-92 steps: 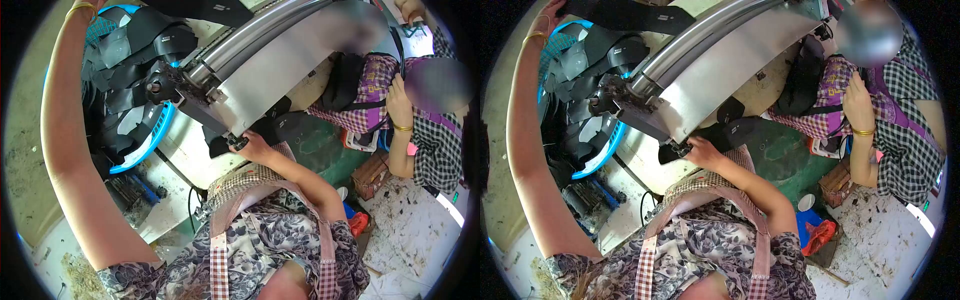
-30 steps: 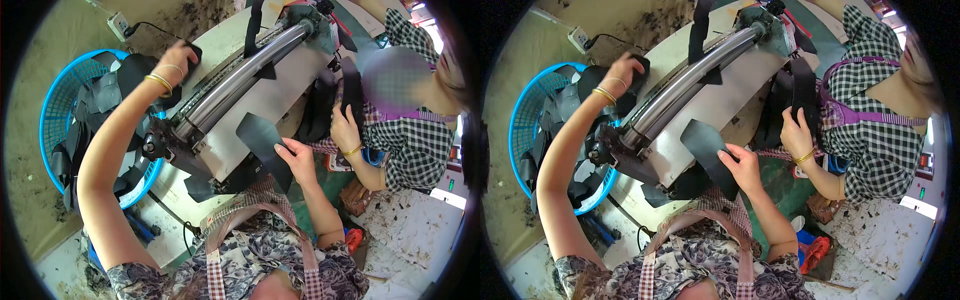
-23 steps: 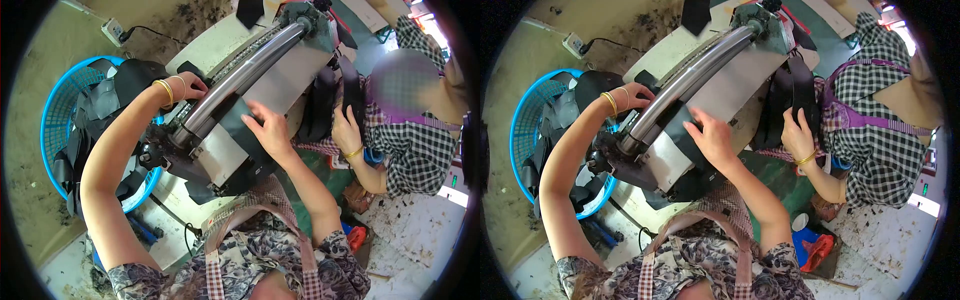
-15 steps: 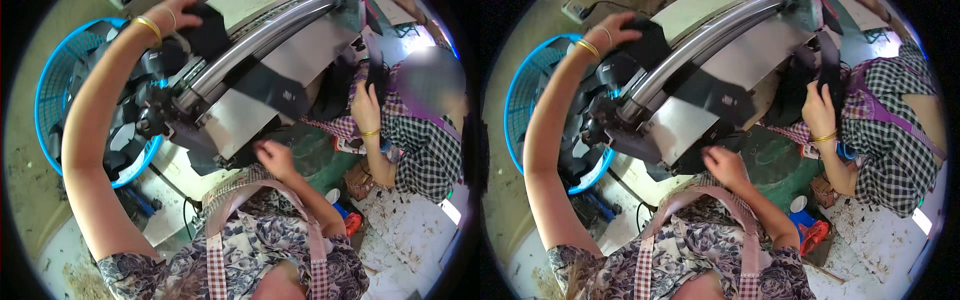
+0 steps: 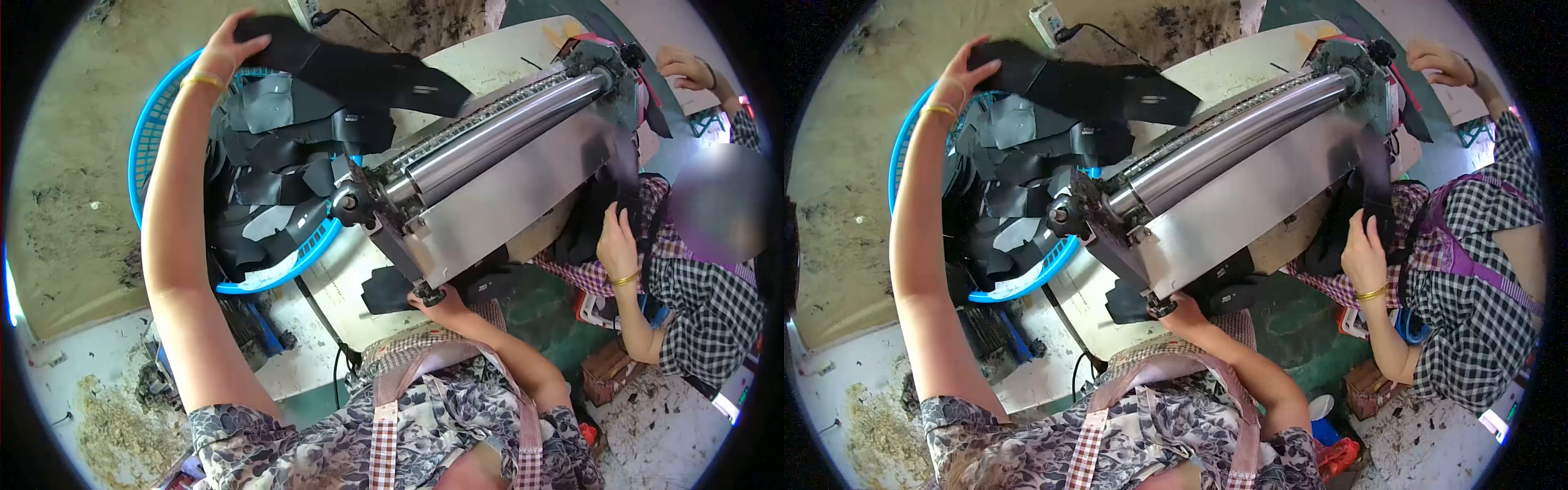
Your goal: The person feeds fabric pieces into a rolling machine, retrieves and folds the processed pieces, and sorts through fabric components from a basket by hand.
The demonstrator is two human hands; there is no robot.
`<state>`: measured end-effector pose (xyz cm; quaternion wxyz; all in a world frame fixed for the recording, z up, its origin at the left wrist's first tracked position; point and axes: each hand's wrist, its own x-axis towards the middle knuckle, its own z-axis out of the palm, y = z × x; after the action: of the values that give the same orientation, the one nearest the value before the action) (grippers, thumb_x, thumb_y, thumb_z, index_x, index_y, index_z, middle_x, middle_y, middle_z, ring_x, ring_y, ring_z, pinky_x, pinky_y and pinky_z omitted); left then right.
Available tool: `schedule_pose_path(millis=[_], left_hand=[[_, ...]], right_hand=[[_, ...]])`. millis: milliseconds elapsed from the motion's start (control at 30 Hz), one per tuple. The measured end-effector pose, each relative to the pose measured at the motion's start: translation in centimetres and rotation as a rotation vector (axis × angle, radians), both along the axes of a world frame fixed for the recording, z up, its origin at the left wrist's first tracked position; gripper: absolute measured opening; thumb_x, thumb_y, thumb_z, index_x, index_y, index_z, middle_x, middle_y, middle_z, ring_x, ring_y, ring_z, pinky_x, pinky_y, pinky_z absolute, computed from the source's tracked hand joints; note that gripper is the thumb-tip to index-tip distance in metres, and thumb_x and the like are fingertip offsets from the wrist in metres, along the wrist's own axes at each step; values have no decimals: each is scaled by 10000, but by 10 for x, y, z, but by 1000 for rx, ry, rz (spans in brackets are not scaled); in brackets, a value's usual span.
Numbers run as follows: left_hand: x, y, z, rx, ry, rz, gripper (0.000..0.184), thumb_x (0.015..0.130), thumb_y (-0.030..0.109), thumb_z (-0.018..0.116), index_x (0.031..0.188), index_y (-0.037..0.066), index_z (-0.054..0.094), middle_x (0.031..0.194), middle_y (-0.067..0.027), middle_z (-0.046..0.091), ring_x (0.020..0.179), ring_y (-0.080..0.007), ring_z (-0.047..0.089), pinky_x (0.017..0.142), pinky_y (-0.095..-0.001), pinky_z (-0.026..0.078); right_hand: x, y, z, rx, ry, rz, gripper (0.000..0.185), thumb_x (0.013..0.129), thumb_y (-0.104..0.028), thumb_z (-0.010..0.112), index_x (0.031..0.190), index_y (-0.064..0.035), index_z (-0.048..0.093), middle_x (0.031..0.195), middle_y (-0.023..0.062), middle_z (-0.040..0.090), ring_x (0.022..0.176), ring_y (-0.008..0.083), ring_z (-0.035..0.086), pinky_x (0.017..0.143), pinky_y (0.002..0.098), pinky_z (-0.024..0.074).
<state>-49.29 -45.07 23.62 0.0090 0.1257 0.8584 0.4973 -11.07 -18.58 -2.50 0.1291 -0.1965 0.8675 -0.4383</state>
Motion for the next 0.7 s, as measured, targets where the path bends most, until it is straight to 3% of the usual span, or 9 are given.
schedule_pose_path(millis=[33, 67, 133, 167, 267, 367, 467, 567, 700], left_hand=[[-3, -25, -16, -5, -58, 84, 571, 728, 144, 672, 1220, 56, 397, 1070, -100, 514, 983, -171, 491, 854, -290, 405], [-5, -46, -31, -475, 145, 225, 697, 661, 246, 721, 1224, 29, 372, 1089, -180, 519, 991, -227, 520, 857, -317, 409], [-2, -64, -60, -817, 276, 457, 755, 616, 328, 732, 1231, 71, 375, 1139, -234, 475, 1035, -313, 493, 891, -389, 381], [2, -56, -67, -798, 342, 440, 614, 672, 309, 700, 1176, 71, 442, 1026, -169, 558, 940, -261, 549, 825, -370, 430], [12, 3, -84, -183, -36, 53, 289, 803, 289, 568, 955, 42, 571, 774, -60, 599, 742, -146, 575, 683, -271, 471], [55, 104, -76, 17, -391, -159, 296, 851, 299, 486, 766, 29, 573, 722, -30, 589, 680, -114, 562, 640, -242, 479], [82, 163, -77, -40, -604, -496, 252, 827, 229, 517, 875, -10, 578, 795, -55, 593, 706, -129, 577, 671, -242, 492], [81, 182, -94, -198, -676, -733, 280, 798, 171, 568, 1010, -12, 562, 845, -65, 599, 761, -118, 566, 710, -240, 480], [73, 188, -93, -388, -617, -797, 345, 755, 180, 621, 1030, -18, 555, 855, -57, 601, 756, -107, 563, 697, -243, 471]], right_hand=[[2, 11, 17, 11, 44, 93, 186, 763, -157, 532, 884, -20, 566, 799, 130, 595, 717, 290, 576, 639, 370, 467], [5, 23, 34, 19, 41, 84, 186, 763, -157, 532, 884, -20, 566, 799, 130, 595, 717, 290, 576, 639, 370, 467], [14, 57, 73, -234, 182, -126, 121, 740, -117, 593, 769, -1, 575, 657, 91, 579, 542, 215, 562, 501, 304, 443], [17, 75, 93, -206, 186, -156, 121, 740, -117, 593, 769, -1, 575, 657, 91, 579, 542, 215, 562, 501, 304, 443], [19, 110, 146, -275, -191, -598, 126, 743, -92, 620, 714, 19, 568, 590, 43, 546, 521, 83, 499, 489, 230, 389], [1, 122, 159, -402, -185, -746, 132, 765, -92, 605, 745, 33, 568, 582, -4, 532, 539, 34, 451, 491, 202, 366], [-23, 130, 162, -339, -272, -754, 154, 765, -94, 606, 815, 49, 581, 652, 26, 592, 593, 51, 515, 541, 207, 411], [-58, 121, 152, -284, -168, -748, 298, 755, -127, 622, 955, 84, 558, 837, 144, 635, 746, 126, 601, 674, 248, 469], [-107, 93, 156, -146, 70, -725, 269, 735, -105, 624, 963, 21, 562, 801, 120, 625, 691, 250, 603, 645, 322, 467]])
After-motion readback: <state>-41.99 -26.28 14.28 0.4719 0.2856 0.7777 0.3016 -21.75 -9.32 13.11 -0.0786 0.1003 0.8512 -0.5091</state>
